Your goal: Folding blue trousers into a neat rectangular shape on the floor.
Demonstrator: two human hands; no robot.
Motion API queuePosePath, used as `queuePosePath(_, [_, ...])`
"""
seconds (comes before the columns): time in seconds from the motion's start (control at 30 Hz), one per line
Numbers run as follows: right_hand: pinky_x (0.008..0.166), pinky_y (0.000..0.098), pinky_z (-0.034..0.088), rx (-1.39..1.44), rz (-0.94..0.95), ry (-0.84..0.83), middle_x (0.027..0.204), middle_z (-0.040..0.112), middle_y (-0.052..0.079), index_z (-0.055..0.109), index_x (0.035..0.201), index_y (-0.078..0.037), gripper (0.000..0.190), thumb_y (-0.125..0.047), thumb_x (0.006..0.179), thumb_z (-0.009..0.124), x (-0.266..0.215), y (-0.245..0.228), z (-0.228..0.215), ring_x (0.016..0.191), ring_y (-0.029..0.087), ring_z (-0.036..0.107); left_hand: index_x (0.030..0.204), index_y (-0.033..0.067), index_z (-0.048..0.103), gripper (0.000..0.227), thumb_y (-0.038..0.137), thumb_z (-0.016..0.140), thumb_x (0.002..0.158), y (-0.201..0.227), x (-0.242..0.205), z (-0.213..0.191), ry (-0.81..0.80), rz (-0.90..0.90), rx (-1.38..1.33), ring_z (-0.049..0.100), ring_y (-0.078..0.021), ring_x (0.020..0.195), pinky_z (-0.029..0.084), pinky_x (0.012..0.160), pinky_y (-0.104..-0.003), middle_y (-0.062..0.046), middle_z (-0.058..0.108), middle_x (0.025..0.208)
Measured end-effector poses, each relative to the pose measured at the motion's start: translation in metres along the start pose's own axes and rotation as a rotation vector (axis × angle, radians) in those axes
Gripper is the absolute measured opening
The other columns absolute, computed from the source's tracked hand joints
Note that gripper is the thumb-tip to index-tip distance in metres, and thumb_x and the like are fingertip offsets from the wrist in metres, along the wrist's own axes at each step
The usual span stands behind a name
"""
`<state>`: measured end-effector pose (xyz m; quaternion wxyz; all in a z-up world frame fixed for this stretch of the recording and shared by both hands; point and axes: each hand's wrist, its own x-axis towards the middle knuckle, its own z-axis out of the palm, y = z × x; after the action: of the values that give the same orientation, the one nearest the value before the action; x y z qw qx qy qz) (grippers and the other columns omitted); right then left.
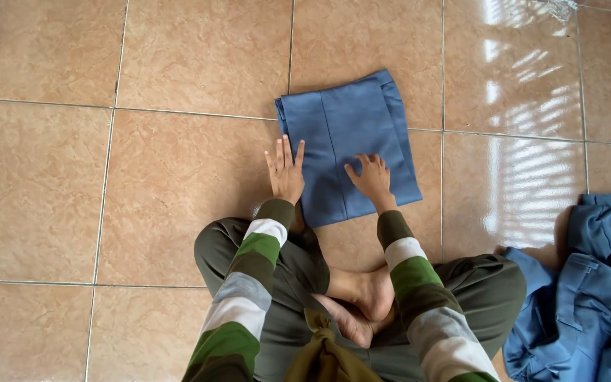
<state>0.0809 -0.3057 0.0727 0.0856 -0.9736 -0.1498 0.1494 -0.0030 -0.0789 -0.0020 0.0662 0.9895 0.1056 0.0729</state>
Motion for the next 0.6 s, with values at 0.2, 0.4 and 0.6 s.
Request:
queuePosePath(0.2, [0.120, 0.0687, 0.013, -0.036, 0.062, -0.191, 0.171, 0.011, 0.012, 0.014, 0.164, -0.037, 0.083, -0.079, 0.095, 0.035, -0.031, -0.001, -0.015, 0.156, 0.040, 0.005, 0.165, 0.0233, 0.017, 0.089, 0.059, 0.055, 0.093, 0.074, -0.014, -0.003, -0.117, 0.075, -0.293, 0.010, -0.0393, 0.157, 0.008, 0.121, -0.068, -0.022, 0.013, 0.170])
queuePosePath(0.4, [0.095, 0.0702, 0.049, -0.243, 0.195, -0.174, 0.169, 0.018, 0.012, 0.012, 0.164, -0.035, 0.084, -0.081, 0.095, 0.026, -0.023, -0.008, -0.006, 0.150, 0.046, 0.025, 0.165, 0.0288, 0.015, 0.081, 0.077, 0.027, 0.100, 0.073, -0.001, 0.024, -0.316, 0.087, -0.417, -0.001, -0.0303, 0.159, -0.005, 0.122, -0.066, -0.015, 0.002, 0.172])
queuePosePath(0.6, [0.096, 0.0646, 0.049, -0.208, 0.156, -0.129, 0.157, 0.034, 0.020, 0.026, 0.161, -0.028, 0.090, -0.085, 0.094, 0.011, -0.016, 0.002, -0.001, 0.142, 0.050, 0.035, 0.165, 0.0273, 0.015, 0.059, 0.048, 0.024, 0.110, 0.062, 0.002, 0.028, -0.124, 0.160, -0.249, 0.006, -0.0211, 0.158, -0.001, 0.126, -0.055, -0.005, 0.010, 0.172])
